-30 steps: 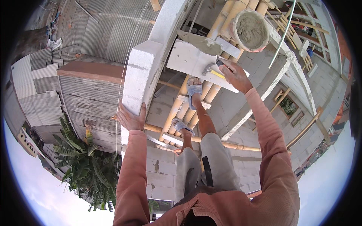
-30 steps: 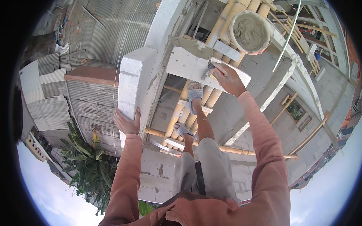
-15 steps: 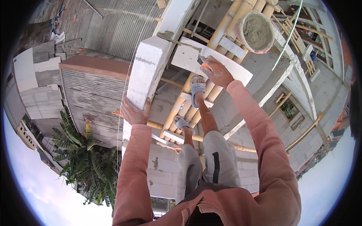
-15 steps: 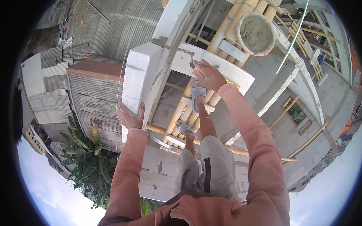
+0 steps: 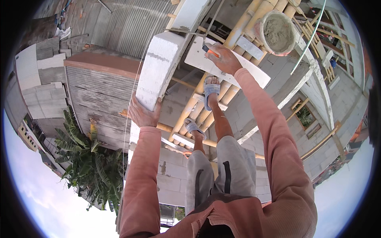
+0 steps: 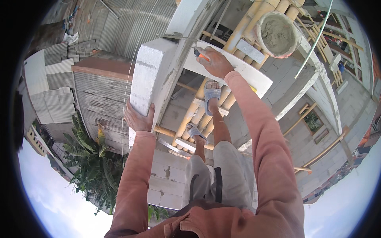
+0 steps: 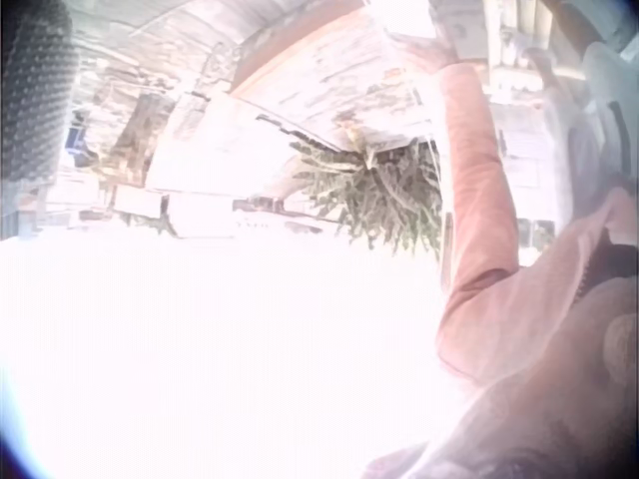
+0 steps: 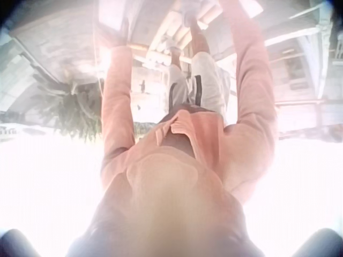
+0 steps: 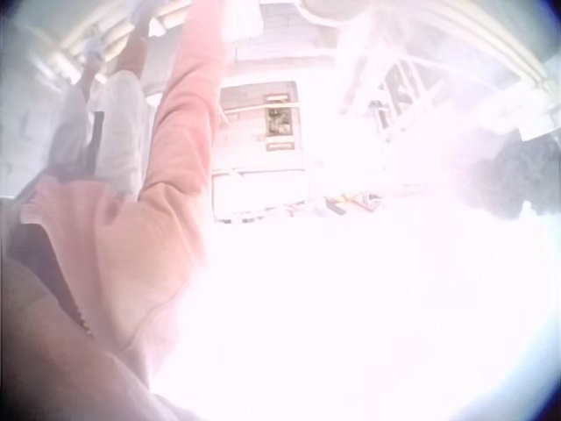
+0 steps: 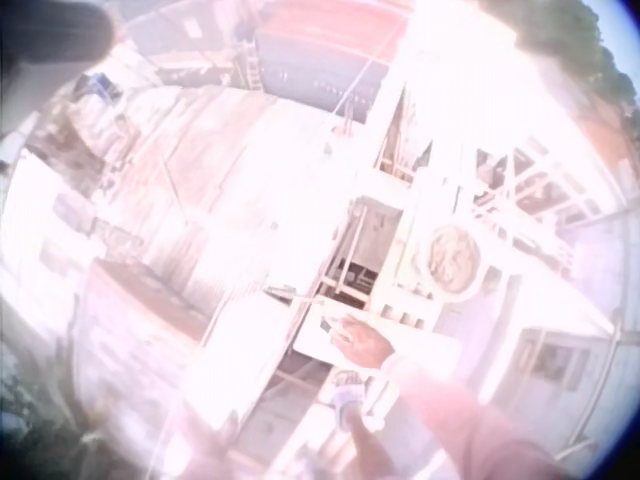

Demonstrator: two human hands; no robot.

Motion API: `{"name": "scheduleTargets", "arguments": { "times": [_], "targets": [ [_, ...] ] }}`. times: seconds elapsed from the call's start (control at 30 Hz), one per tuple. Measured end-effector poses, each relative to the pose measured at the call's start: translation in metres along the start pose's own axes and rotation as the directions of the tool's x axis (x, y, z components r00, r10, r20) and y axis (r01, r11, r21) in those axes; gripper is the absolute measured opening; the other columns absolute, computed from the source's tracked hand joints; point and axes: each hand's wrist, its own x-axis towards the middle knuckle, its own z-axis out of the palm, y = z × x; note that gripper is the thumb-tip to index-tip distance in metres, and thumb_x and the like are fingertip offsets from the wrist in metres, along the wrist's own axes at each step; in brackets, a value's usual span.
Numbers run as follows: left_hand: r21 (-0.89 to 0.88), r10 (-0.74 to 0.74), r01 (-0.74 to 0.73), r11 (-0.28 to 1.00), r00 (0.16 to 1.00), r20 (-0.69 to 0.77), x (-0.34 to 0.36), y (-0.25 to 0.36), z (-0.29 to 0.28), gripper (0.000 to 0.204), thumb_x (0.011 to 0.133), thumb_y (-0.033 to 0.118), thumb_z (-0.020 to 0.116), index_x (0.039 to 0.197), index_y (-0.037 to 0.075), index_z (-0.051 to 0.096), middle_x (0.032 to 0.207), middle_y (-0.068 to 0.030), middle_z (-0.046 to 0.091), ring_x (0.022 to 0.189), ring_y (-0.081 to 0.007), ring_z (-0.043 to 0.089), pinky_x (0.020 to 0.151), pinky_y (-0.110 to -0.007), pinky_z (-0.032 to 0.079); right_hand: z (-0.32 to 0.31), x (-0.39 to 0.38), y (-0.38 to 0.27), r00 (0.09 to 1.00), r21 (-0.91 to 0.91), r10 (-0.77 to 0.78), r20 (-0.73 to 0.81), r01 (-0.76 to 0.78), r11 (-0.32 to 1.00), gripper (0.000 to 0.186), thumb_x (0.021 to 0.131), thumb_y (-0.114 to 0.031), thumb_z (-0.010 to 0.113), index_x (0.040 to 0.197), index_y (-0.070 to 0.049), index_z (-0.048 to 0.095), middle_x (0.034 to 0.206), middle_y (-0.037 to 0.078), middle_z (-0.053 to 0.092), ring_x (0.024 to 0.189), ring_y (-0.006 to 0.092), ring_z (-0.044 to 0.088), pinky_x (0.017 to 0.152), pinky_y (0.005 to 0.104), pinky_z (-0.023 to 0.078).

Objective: The person applies mortar to lightweight concrete blocks using a trowel and positions them to build a wall while standing on bamboo scaffolding. They use a hammer to tap the blocks into place.

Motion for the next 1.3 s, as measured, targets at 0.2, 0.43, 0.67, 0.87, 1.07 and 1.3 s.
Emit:
{"name": "scheduleTargets", "arguments": {
  "times": [0.2, 0.43, 0.67, 0.87, 1.07, 1.3],
  "targets": [
    [0.021, 0.023, -0.022, 1.0, 0.999, -0.029, -0.004, -0.01, -0.002, 0.102, 0.072, 0.058, 0.078, 0.146, 0.0, 0.037, 0.128, -0.0235, 0.053, 0.121, -0.0418, 0.048, 0.106, -0.053, 0.034, -0.011, -0.019, -0.03, 0.971, 0.17, 0.21, 0.113, -0.227, 0.959, 0.063, 0.096, -0.046, 0.059, 0.146, -0.007, 0.052, 0.098, 0.01, 0.06, 0.092, 0.0228, 0.061, 0.085, 0.036, 0.05],
    [0.031, 0.027, -0.026, 0.999, 0.999, -0.022, -0.002, -0.006, 0.001, 0.104, 0.072, 0.06, 0.077, 0.147, 0.0, 0.036, 0.131, -0.0247, 0.053, 0.122, -0.0416, 0.049, 0.108, -0.052, 0.033, -0.04, -0.043, 0.006, 0.892, 0.525, 0.345, 0.291, -0.45, 0.722, 0.071, 0.089, -0.046, 0.069, 0.146, -0.007, 0.053, 0.072, 0.002, 0.054, 0.059, 0.0102, 0.048, 0.061, 0.029, 0.047],
    [0.016, 0.059, -0.059, 0.998, 0.998, -0.025, -0.001, -0.003, 0.006, 0.107, 0.073, 0.061, 0.076, 0.149, -0.001, 0.034, 0.134, -0.0256, 0.051, 0.127, -0.0427, 0.047, 0.11, -0.053, 0.032, -0.007, 0.003, -0.006, 0.986, 0.068, 0.119, -0.114, -0.111, 0.991, 0.064, 0.093, -0.048, 0.058, 0.14, -0.004, 0.057, 0.112, 0.016, 0.07, 0.101, 0.0306, 0.067, 0.092, 0.0429, 0.051],
    [0.084, 0.075, -0.072, 0.994, 0.996, -0.037, -0.003, -0.015, 0.013, 0.108, 0.076, 0.065, 0.074, 0.148, -0.003, 0.032, 0.134, -0.0279, 0.05, 0.127, -0.0456, 0.046, 0.11, -0.054, 0.033, 0.001, -0.012, -0.02, 0.985, 0.051, 0.131, -0.109, -0.126, 0.991, 0.054, 0.094, -0.045, 0.056, 0.128, -0.004, 0.065, 0.113, 0.017, 0.068, 0.099, 0.0316, 0.068, 0.087, 0.0435, 0.054],
    [0.065, 0.081, -0.078, 0.995, 0.995, -0.051, -0.002, -0.017, 0.011, 0.109, 0.072, 0.063, 0.077, 0.147, -0.002, 0.035, 0.132, -0.0255, 0.052, 0.125, -0.0424, 0.047, 0.108, -0.053, 0.034, 0.053, -0.104, -0.025, 0.907, 0.915, 0.328, 0.264, -0.343, 0.214, 0.032, 0.095, -0.036, 0.062, 0.1, -0.005, 0.059, 0.09, 0.006, 0.055, 0.055, 0.0112, 0.051, 0.046, 0.0288, 0.041],
    [-0.222, 0.173, -0.171, 0.96, 0.985, -0.009, -0.004, -0.017, 0.002, 0.104, 0.092, 0.072, 0.05, 0.152, -0.009, 0.026, 0.15, -0.0307, 0.036, 0.139, -0.0441, 0.037, 0.116, -0.051, 0.027, 0.149, -0.095, -0.134, 0.826, 0.863, 0.51, 0.242, 0.058, -0.502, 0.029, 0.1, -0.032, 0.063, 0.108, -0.005, 0.056, 0.097, 0.008, 0.058, 0.071, 0.0173, 0.062, 0.062, 0.0343, 0.056]
  ]
}}
